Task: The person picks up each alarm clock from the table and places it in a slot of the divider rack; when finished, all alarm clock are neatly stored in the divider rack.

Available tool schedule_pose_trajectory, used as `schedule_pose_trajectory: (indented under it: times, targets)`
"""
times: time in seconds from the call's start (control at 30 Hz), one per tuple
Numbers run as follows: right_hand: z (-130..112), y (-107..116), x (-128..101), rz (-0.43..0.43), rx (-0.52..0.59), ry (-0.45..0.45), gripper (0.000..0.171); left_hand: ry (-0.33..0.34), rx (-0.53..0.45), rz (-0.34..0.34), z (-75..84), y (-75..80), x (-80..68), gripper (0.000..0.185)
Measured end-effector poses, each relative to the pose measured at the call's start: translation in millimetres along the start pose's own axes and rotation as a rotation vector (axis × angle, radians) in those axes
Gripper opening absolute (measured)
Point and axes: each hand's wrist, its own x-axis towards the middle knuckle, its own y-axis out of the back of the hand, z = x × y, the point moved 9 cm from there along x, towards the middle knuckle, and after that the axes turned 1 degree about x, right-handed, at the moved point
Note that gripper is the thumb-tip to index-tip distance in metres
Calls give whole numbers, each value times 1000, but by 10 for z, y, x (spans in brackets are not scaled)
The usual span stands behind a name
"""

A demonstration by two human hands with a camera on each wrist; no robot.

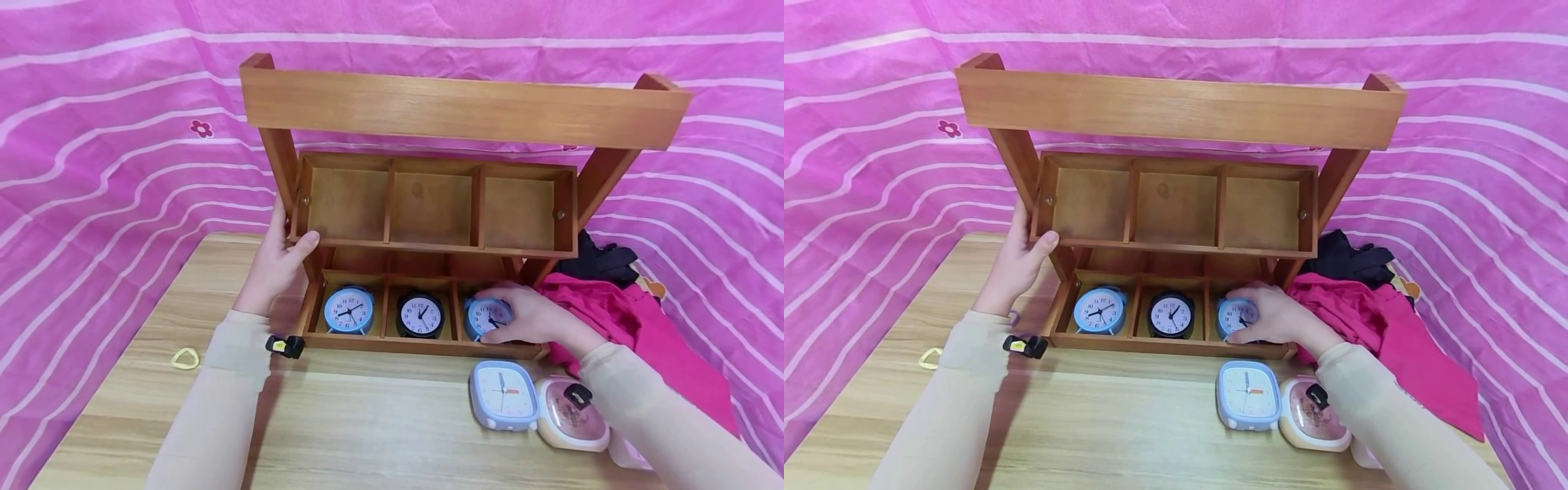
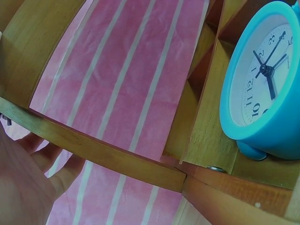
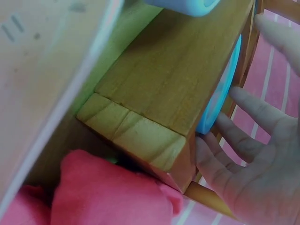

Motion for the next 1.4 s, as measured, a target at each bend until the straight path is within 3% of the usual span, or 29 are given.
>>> schedule_pose_trajectory:
  times: [0.27,0.5,0.8,1.17,1.4]
  targets:
    - [-53,60,-89,79,-16,0,90,-5,0,-1,0,1,-1,90]
    - [-289,26,-287,142,-38,109,90,-9,-18,-8,-11,-5,4,90]
    - [-608,-108,-612,163,-61,173,90,-17,6,-13,12,20,7,90]
    - [-721,-266,-903,188,-116,146,81,-19,1,-26,7,-15,1,90]
    - [-618,-352,-954,115,-130,55,84,-8,14,-17,11,20,-9,90]
